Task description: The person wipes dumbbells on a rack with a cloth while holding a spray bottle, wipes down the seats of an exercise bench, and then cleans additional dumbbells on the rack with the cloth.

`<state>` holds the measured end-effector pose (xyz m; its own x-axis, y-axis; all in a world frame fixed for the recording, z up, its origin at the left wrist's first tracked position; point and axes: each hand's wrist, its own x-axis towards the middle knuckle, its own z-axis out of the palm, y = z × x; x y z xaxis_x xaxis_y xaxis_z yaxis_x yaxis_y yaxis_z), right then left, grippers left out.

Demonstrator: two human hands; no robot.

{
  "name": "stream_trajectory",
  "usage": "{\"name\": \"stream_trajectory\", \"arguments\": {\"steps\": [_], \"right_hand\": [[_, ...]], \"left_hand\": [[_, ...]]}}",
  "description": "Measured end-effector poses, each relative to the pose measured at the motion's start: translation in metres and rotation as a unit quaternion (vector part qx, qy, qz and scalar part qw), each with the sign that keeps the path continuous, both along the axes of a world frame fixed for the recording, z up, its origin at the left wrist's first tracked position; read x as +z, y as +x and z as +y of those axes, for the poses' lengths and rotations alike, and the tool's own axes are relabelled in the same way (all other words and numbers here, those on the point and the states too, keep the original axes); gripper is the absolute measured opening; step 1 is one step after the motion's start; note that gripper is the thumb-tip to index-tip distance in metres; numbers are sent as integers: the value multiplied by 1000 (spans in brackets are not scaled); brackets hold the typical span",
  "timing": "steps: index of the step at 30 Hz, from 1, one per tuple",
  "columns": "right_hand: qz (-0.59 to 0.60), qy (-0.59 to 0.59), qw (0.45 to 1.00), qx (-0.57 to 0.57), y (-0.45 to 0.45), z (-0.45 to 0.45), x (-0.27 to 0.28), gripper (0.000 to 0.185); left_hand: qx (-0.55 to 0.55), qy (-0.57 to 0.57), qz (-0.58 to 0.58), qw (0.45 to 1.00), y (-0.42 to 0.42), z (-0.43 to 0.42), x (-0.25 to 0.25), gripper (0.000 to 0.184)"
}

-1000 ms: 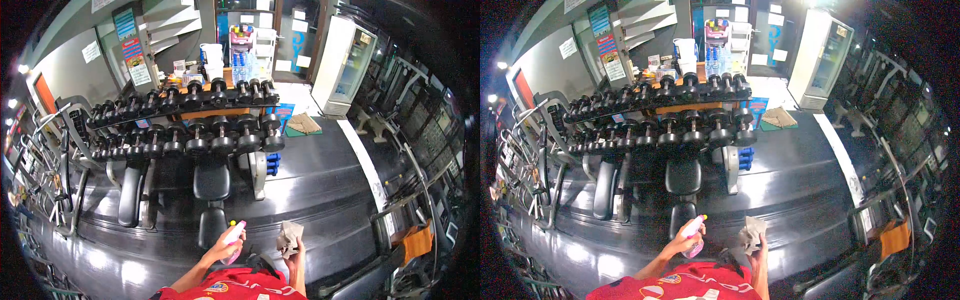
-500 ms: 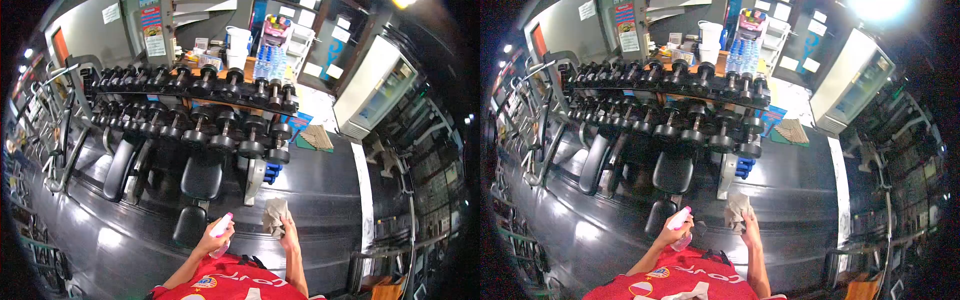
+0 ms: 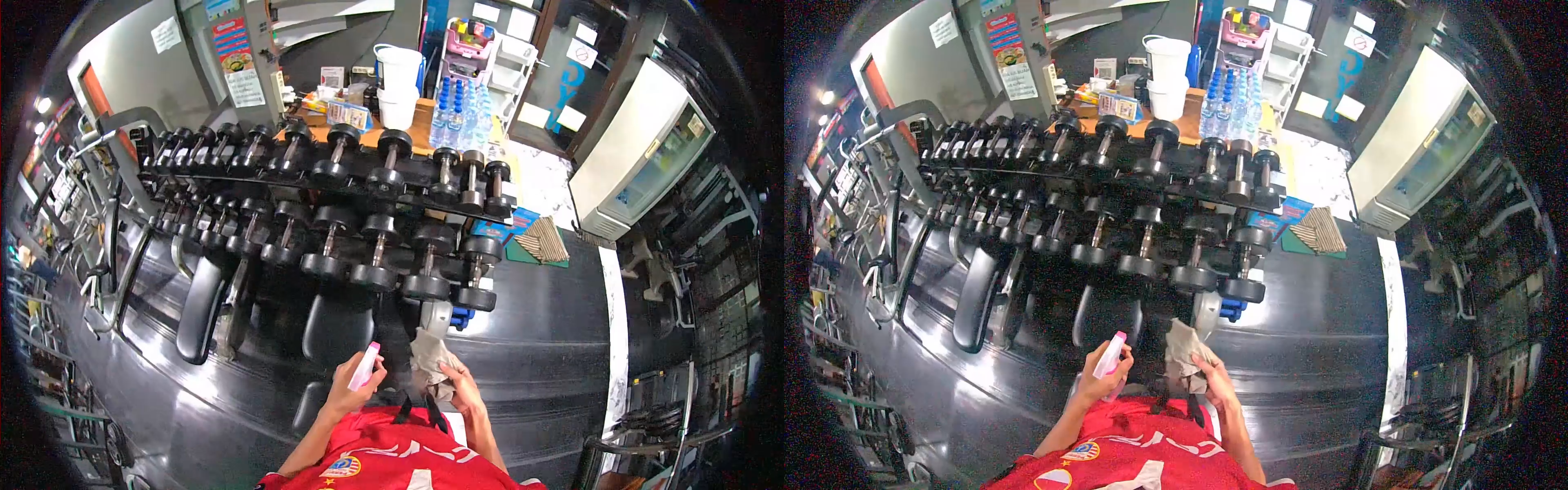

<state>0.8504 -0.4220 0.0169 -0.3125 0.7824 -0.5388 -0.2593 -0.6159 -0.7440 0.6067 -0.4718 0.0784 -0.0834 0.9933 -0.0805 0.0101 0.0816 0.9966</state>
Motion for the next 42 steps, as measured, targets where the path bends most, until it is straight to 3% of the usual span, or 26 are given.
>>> {"name": "stream_trajectory", "arguments": {"steps": [3, 8, 16, 22, 28, 30, 32, 33, 37, 42], "right_hand": [[112, 33, 992, -37, -8, 40, 33, 47], [165, -68, 972, -150, -8, 104, 8, 51], [153, -78, 977, -128, -38, 207, -10, 48], [128, -46, 989, -52, -68, 322, 27, 50], [121, -1, 988, -94, -85, 429, 37, 45], [104, 32, 982, -154, -90, 459, 25, 48], [170, -42, 966, -191, -90, 490, 4, 49], [172, -9, 961, -217, -94, 505, -8, 50], [118, 33, 966, -226, -104, 550, 16, 50], [114, 62, 967, -221, -103, 575, -4, 52]], "left_hand": [[17, -7, -14, 1000, -7, 31, 13, 17], [32, -15, -56, 998, -21, 84, 14, 12], [72, 12, -35, 997, -41, 213, 23, 11], [90, -33, -1, 995, -62, 328, 30, 10], [102, -67, -21, 992, -73, 427, 24, 12], [114, -60, -52, 990, -69, 459, 30, 12], [116, -31, -66, 991, -67, 489, 23, 12], [108, -36, -79, 990, -68, 502, 20, 13], [112, -55, -21, 992, -72, 552, 5, 18], [99, -79, 19, 992, -81, 610, 1, 21]]}}
